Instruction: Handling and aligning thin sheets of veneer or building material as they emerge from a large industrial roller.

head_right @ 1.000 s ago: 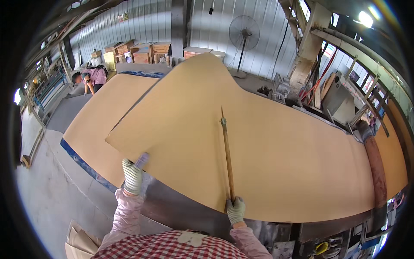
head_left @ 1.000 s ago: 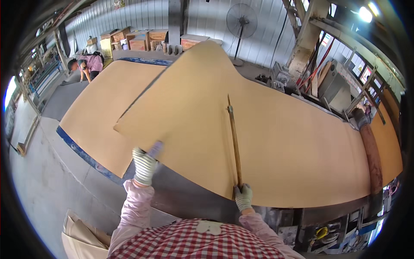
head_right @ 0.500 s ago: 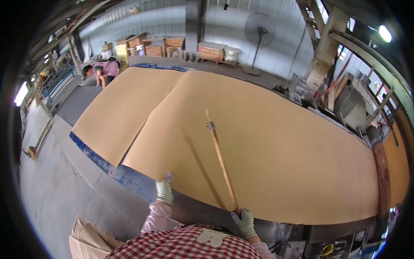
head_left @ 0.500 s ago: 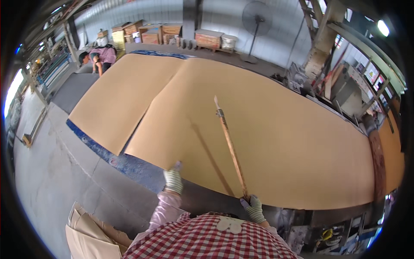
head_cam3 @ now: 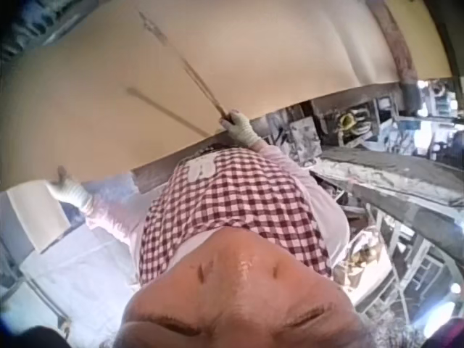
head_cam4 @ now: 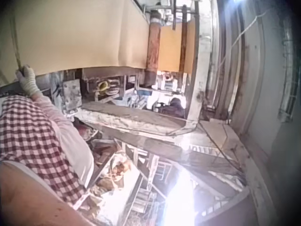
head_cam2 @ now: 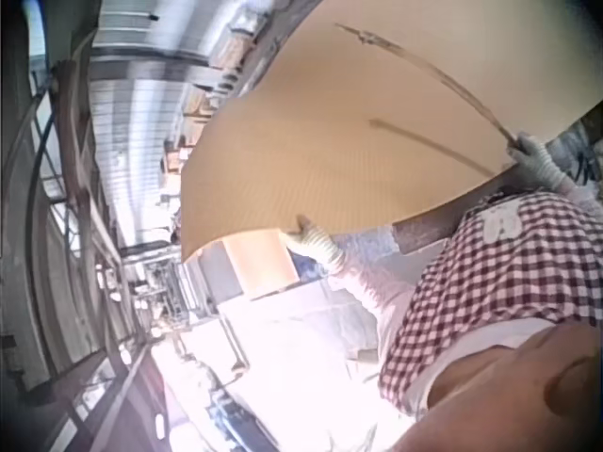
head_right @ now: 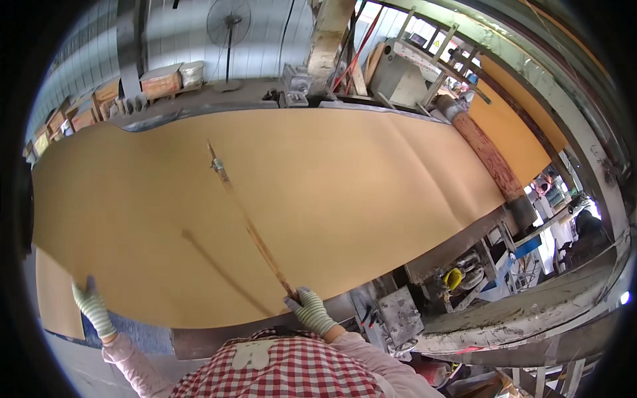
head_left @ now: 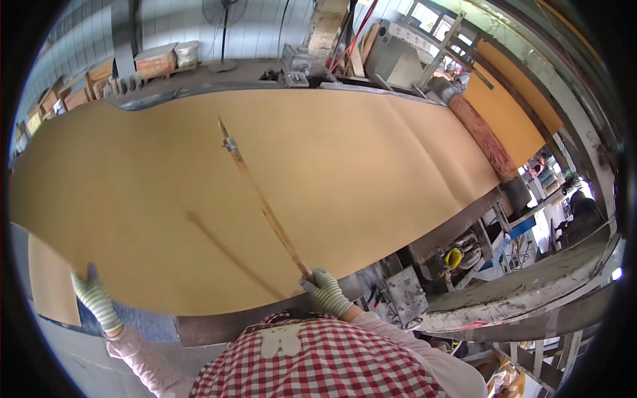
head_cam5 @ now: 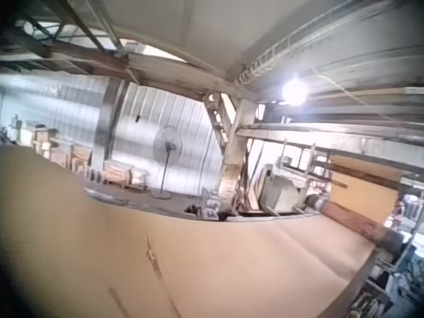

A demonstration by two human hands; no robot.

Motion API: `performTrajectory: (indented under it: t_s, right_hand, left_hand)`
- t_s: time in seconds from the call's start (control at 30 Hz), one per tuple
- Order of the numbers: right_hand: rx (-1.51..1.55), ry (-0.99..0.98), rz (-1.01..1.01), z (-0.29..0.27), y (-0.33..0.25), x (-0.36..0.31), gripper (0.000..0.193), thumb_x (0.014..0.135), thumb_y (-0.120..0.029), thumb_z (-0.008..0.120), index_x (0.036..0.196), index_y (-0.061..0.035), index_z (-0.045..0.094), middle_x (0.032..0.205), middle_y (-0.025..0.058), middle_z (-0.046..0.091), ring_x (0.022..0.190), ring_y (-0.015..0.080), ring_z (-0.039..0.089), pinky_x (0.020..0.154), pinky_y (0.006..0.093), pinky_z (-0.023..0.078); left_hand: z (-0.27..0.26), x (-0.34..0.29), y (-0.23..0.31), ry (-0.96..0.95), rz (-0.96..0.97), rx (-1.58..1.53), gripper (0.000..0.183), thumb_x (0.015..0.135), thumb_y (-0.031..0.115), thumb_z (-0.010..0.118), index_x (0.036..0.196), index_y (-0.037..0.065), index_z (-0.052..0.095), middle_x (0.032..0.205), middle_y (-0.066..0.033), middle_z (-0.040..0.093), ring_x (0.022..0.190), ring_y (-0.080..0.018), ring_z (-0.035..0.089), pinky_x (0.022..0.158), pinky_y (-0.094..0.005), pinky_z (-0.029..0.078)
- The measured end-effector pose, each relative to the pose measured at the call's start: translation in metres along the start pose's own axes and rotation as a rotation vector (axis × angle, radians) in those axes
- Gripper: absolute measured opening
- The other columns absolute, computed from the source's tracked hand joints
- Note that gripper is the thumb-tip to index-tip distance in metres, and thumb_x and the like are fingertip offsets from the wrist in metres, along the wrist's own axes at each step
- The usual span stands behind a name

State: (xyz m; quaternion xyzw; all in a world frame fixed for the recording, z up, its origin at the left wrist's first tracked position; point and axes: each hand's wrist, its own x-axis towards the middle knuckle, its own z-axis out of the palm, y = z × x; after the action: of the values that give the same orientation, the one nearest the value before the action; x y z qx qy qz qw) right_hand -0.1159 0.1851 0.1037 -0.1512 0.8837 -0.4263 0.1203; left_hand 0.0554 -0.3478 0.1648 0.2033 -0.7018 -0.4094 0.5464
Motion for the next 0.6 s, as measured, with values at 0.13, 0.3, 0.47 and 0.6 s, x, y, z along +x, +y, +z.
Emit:
performTrajectory:
  t_s: [0.13,0.3,0.47,0.6]
  right_hand:
    - [-0.067,0.088,-0.071,-0.003,0.013,-0.004,0.033,0.080,-0.032,0.061,0.079,-0.0004,0.054,0.071,0.0161,0.056,0.064,0.0296,0.054,0.060,0.0378,0.043]
    - [0.315,-0.069,0.213,0.000,-0.011,0.001,0.032,0.082,-0.033,0.060,0.080,-0.0026,0.053,0.059,0.0058,0.053,0.046,0.0143,0.048,0.045,0.0294,0.040]
    - [0.398,-0.134,0.259,-0.001,-0.038,0.006,0.030,0.083,-0.032,0.059,0.083,-0.0031,0.051,0.057,0.0010,0.050,0.044,0.0083,0.044,0.040,0.0247,0.036]
    - [0.431,-0.096,0.254,-0.002,-0.038,-0.008,0.020,0.084,-0.025,0.059,0.084,-0.0054,0.052,0.060,-0.0008,0.051,0.047,0.0057,0.044,0.040,0.0204,0.035]
  left_hand:
    - [0.053,-0.069,0.065,0.234,-0.583,-0.568,0.050,0.080,0.013,0.059,0.125,0.001,0.040,0.120,-0.0141,0.048,0.097,-0.0249,0.053,0.082,-0.0365,0.045]
    - [0.060,-0.191,-0.039,0.366,-0.704,-0.285,0.051,0.080,0.014,0.060,0.125,0.000,0.042,0.119,-0.0155,0.049,0.099,-0.0247,0.052,0.083,-0.0352,0.045]
    - [-0.012,-0.113,-0.077,0.371,-0.709,-0.166,0.034,0.083,0.019,0.059,0.106,-0.006,0.058,0.101,-0.0123,0.060,0.087,-0.0225,0.056,0.080,-0.0327,0.046]
    - [-0.029,-0.059,-0.010,0.439,-0.821,-0.388,0.061,0.087,0.048,0.044,0.118,-0.005,0.048,0.112,-0.0148,0.054,0.099,-0.0276,0.053,0.087,-0.0370,0.043]
